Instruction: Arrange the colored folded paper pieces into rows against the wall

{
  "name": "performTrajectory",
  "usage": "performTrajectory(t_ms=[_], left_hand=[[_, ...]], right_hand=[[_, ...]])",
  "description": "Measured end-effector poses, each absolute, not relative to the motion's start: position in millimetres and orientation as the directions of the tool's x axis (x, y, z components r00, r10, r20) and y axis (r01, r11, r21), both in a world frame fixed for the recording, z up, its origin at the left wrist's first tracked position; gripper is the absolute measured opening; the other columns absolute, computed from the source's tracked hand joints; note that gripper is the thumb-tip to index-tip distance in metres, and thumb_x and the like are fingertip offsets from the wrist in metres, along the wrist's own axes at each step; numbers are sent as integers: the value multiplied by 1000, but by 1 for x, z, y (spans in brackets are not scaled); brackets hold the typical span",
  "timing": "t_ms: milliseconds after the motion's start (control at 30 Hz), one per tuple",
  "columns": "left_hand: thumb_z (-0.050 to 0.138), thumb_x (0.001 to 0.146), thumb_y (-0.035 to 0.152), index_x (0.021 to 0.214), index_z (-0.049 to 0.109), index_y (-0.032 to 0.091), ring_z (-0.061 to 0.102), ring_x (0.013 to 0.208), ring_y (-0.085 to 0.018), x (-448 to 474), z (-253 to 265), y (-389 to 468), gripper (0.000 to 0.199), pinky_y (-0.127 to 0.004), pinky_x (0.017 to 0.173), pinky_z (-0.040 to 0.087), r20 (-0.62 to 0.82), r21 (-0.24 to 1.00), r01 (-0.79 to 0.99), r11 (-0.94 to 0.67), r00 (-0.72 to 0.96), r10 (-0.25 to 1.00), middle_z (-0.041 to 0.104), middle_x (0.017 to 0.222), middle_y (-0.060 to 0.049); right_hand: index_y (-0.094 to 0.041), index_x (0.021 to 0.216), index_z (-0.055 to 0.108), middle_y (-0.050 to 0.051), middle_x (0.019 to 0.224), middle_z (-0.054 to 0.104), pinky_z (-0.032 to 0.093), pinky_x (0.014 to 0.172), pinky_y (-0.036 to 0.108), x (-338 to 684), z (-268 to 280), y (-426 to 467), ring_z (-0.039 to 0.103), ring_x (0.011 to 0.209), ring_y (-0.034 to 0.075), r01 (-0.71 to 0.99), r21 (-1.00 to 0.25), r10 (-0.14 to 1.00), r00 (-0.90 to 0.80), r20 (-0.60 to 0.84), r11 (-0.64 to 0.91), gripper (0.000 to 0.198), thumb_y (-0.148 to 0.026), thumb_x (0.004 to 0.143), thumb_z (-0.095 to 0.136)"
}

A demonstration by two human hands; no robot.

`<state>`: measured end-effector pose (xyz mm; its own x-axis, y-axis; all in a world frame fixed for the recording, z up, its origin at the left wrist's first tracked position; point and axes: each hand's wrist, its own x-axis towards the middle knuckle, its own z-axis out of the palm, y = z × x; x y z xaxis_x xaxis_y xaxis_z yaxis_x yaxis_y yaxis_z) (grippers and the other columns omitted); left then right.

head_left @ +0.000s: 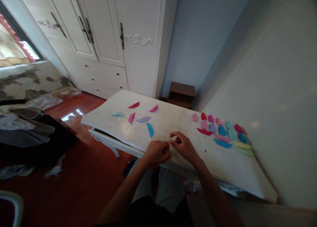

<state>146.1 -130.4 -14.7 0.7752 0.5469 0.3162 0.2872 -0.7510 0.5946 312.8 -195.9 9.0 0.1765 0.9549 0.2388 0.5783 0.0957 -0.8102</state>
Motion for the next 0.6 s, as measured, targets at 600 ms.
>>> performTrajectory(t_ms=[600], left_hand=[[57,80,23,86,66,18,58,57,-14,139,-19,-121,11,-25,57,37,341,672,187,-716,781,523,63,61,1]], right_hand=[[-17,88,61,-8,66,53,38,55,21,277,-1,-48,50,59,10,679,-733,993,-51,-110,-46,40,-15,52,80]])
